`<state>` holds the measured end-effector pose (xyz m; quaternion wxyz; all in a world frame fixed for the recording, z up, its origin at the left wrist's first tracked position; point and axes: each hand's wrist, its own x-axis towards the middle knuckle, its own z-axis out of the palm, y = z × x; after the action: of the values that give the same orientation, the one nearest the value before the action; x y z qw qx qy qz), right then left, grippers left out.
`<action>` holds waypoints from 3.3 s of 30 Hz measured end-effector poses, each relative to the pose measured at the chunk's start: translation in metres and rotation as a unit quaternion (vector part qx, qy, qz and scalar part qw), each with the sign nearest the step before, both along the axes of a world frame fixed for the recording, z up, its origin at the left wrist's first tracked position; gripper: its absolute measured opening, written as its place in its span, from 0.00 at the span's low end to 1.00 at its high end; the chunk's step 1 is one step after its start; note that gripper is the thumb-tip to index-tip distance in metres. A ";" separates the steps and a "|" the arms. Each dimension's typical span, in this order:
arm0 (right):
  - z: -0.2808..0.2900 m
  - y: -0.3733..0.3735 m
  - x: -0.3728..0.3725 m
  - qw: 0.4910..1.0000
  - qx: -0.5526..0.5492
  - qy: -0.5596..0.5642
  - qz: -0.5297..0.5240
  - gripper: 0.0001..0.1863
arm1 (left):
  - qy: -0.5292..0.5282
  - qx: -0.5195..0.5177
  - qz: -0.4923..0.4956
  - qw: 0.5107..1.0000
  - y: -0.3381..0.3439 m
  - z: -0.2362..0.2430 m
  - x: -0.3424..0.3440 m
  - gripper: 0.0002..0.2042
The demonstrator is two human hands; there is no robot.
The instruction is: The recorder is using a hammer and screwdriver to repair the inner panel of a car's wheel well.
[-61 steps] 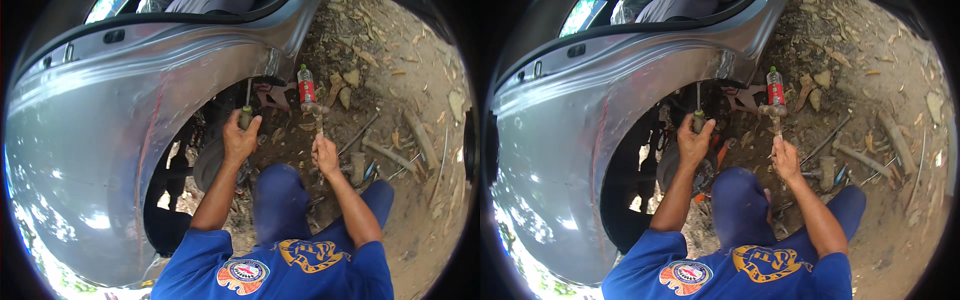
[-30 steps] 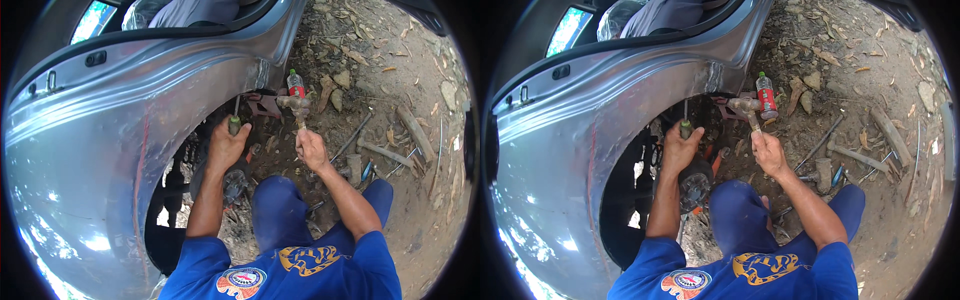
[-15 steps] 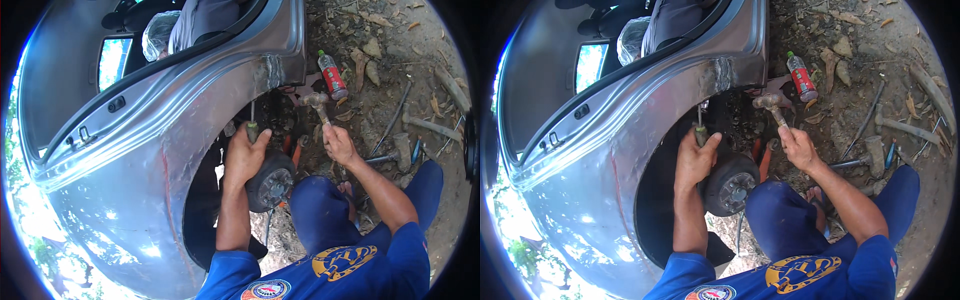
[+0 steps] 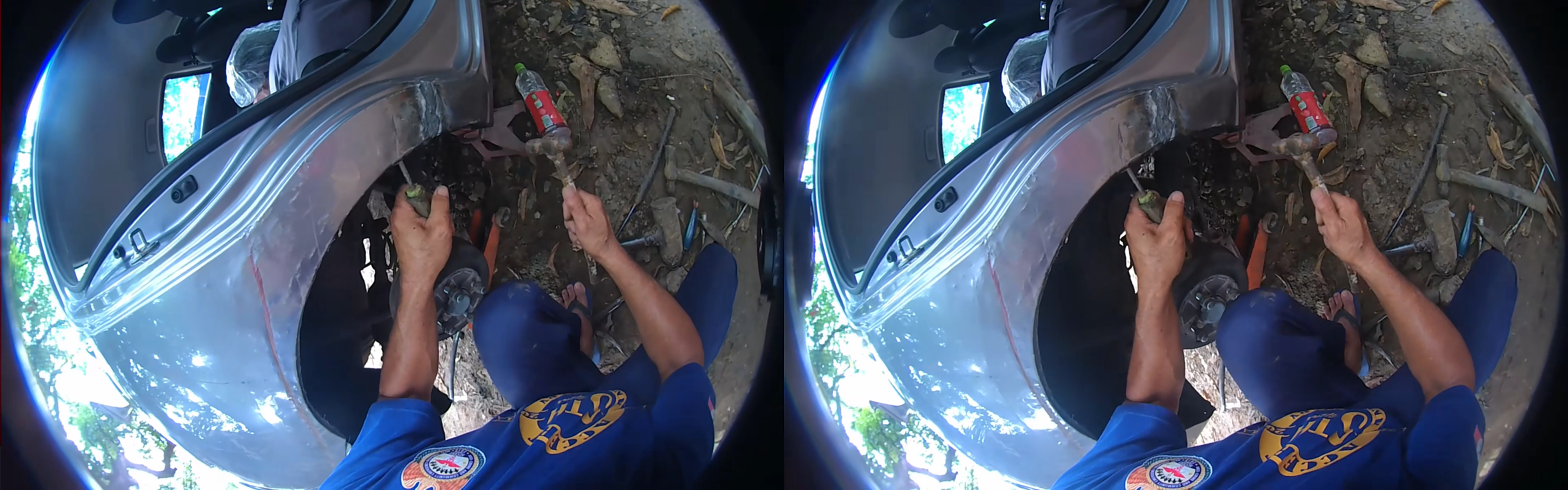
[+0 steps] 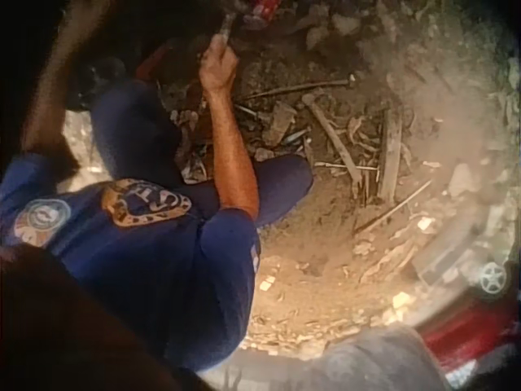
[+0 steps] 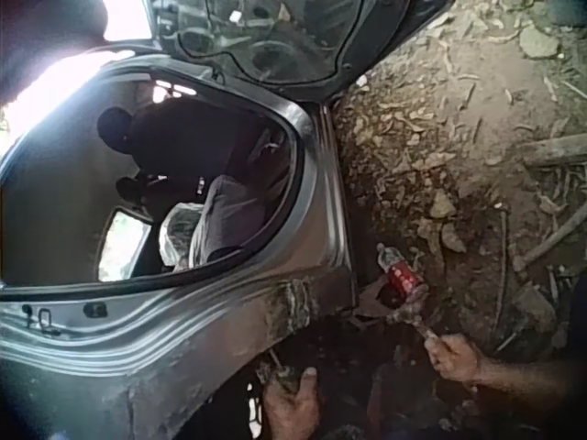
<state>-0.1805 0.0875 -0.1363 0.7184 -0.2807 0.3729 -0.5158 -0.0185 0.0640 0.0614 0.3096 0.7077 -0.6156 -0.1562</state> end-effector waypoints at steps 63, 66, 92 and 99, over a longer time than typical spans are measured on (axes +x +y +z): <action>0.097 -0.032 0.041 0.968 -0.246 -0.040 -0.028 0.22 | 0.158 0.093 -0.077 0.980 -0.007 0.009 0.008 0.08; 0.091 -0.027 0.044 0.973 -0.230 -0.031 -0.010 0.24 | 0.090 0.104 -0.075 0.988 -0.008 0.016 0.010 0.09; 0.083 -0.049 0.047 0.969 -0.220 0.013 -0.110 0.24 | 0.051 0.065 -0.045 0.996 -0.008 0.004 0.003 0.07; 0.073 -0.032 0.042 0.978 -0.202 -0.008 -0.047 0.26 | 0.007 -0.047 -0.076 0.996 -0.016 -0.016 0.001 0.07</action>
<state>-0.1382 0.0558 -0.0629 0.6244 -0.3982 0.2683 -0.6161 -0.0178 0.0479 0.0451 0.3341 0.6426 -0.6720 -0.1545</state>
